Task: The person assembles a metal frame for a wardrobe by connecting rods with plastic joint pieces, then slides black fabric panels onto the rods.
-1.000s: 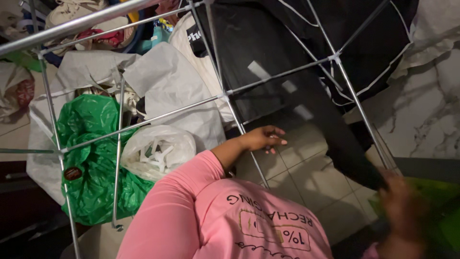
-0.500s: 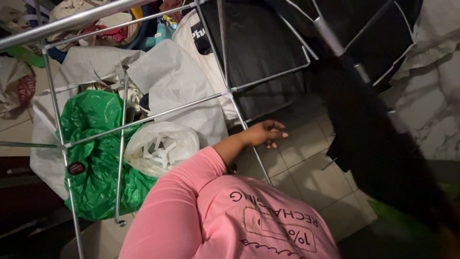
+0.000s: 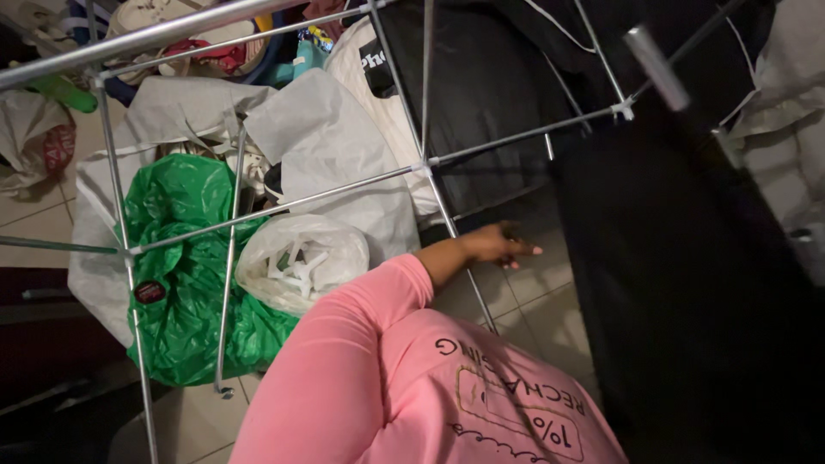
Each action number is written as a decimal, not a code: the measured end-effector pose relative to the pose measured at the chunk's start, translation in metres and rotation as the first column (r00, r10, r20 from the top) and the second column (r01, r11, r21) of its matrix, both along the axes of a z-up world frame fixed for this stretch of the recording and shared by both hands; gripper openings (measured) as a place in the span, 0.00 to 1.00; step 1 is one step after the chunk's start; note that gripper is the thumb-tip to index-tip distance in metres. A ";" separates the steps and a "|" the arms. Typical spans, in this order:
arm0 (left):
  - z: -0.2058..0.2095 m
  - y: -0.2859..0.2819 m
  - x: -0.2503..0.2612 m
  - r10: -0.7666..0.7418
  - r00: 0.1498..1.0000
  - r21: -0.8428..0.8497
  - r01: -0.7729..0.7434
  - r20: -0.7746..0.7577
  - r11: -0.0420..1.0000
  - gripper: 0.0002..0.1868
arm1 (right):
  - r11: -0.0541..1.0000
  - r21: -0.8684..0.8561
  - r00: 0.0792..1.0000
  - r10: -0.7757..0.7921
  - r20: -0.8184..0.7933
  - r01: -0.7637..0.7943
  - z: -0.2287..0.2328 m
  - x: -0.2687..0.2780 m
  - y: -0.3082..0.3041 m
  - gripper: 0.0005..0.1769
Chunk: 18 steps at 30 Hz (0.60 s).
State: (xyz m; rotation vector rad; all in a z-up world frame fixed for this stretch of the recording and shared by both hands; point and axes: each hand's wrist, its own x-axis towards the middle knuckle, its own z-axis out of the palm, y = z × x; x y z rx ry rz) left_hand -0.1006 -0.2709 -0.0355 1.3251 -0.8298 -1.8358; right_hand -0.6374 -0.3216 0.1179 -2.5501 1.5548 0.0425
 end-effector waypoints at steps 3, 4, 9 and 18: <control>-0.016 -0.002 -0.015 -0.233 0.968 -0.064 0.239 0.098 0.969 0.40 | 1.000 -0.002 1.000 0.003 -0.004 -0.003 0.004 0.002 -0.003 0.27; -0.018 -0.003 -0.021 -0.239 0.966 -0.082 0.248 0.099 0.965 0.37 | 1.000 -0.002 1.000 0.008 -0.003 -0.008 0.006 0.002 -0.004 0.27; -0.012 -0.006 -0.051 -0.250 0.968 -0.194 0.249 0.019 0.949 0.28 | 1.000 -0.005 1.000 -0.004 -0.002 0.004 0.015 -0.002 0.010 0.26; -0.053 -0.005 -0.017 0.064 0.987 -0.094 -0.078 -0.147 0.993 0.23 | 0.999 -0.043 1.000 0.018 -0.009 -0.018 0.039 0.013 -0.004 0.26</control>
